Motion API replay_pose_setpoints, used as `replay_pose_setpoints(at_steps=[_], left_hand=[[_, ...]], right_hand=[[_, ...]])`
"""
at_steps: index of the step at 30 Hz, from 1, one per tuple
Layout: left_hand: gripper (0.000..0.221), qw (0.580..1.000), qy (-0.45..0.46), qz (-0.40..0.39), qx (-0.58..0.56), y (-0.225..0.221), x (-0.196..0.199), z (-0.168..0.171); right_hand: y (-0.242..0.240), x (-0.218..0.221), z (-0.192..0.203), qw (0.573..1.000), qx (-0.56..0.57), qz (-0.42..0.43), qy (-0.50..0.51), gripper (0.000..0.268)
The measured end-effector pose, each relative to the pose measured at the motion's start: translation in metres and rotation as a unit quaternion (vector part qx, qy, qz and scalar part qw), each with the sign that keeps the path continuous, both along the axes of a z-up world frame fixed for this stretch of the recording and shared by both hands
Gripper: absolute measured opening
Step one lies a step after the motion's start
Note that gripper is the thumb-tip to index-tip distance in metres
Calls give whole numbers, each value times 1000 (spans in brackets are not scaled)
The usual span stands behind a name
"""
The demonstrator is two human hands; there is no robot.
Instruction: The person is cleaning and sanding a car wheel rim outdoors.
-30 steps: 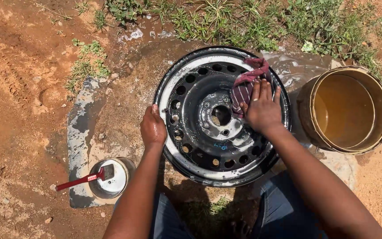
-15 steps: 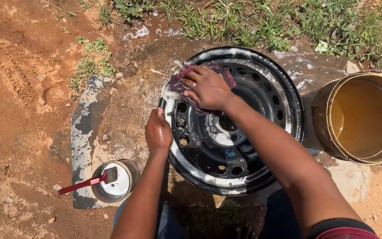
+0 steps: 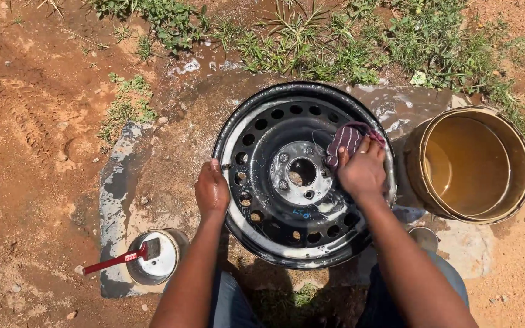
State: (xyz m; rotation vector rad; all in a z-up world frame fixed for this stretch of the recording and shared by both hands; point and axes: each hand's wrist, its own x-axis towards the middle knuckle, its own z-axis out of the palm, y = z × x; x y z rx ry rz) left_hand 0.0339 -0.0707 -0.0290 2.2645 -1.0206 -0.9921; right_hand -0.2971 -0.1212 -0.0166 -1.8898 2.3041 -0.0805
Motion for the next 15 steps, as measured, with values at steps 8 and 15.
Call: replay_pose_setpoints(at_steps=[8,15], left_hand=[[72,999,21,8,-44,-3,7,-14],[79,985,97,45,-134,5,9,-30]], right_hand=[[-107,108,-24,996,-66,46,-24,57],[-19,207,-4,906,-116,399,-81,44]])
